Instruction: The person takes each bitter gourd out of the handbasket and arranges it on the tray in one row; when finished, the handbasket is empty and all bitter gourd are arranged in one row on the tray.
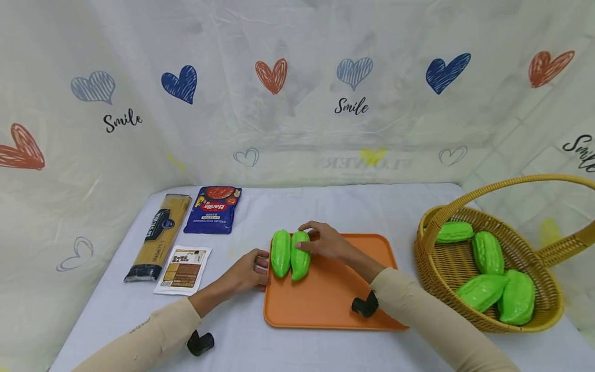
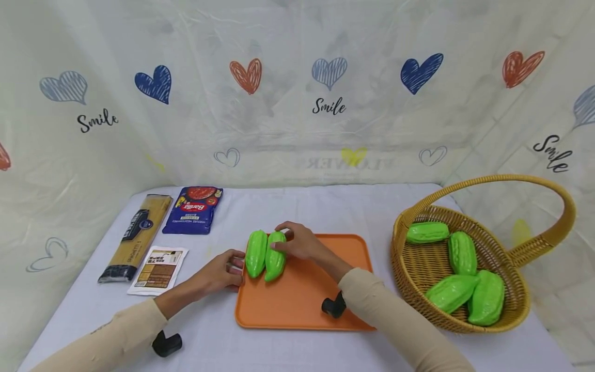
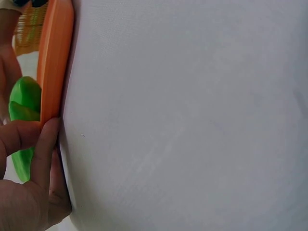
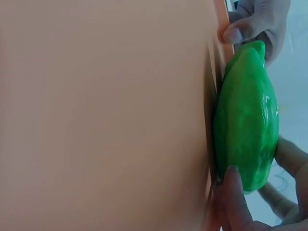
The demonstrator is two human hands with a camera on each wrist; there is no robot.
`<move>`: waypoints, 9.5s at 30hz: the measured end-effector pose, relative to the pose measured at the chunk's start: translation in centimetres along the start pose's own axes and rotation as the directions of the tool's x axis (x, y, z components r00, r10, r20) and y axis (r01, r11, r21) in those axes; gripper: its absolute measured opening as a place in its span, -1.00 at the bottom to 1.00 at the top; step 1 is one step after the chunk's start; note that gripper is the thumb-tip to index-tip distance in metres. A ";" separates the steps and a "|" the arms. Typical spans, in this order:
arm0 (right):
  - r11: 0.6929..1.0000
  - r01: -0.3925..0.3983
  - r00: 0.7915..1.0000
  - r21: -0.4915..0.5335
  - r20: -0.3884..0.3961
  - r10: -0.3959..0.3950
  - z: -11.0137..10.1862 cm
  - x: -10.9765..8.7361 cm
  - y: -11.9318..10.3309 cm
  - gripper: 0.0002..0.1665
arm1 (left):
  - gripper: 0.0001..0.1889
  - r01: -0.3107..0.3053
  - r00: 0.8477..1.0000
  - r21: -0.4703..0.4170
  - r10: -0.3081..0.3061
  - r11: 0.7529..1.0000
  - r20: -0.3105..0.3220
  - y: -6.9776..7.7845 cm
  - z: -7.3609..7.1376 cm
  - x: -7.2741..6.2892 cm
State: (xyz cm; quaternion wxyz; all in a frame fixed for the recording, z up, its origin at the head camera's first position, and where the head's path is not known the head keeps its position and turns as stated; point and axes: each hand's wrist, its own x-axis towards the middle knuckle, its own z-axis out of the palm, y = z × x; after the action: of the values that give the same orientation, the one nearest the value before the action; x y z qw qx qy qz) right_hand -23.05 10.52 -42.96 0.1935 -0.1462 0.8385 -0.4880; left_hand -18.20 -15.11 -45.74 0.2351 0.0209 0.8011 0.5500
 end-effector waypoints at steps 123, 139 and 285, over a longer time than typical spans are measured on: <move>0.873 -0.244 0.969 -0.423 -0.143 0.202 -28.0 -21.2 11.6 -0.10 | -0.28 0.007 1.000 0.011 -0.007 1.000 -0.021 0.0 0.3 -0.1; 0.866 -0.206 0.978 -0.457 -0.137 0.160 -27.6 -20.3 11.7 -0.18 | -0.27 0.013 1.000 0.017 -0.012 1.000 -0.014 -0.2 0.3 -0.3; 0.970 -0.020 0.948 -0.244 0.303 0.096 -20.1 -21.8 2.6 -0.32 | -0.28 0.008 1.000 0.005 -0.009 1.000 0.023 0.2 0.0 -0.3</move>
State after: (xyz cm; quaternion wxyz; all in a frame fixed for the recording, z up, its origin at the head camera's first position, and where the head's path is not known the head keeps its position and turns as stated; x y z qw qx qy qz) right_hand -13.32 36.55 -32.23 0.3192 -0.2186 0.8536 -0.3488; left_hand -17.98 -15.12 -45.47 0.2465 0.0244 0.7998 0.5467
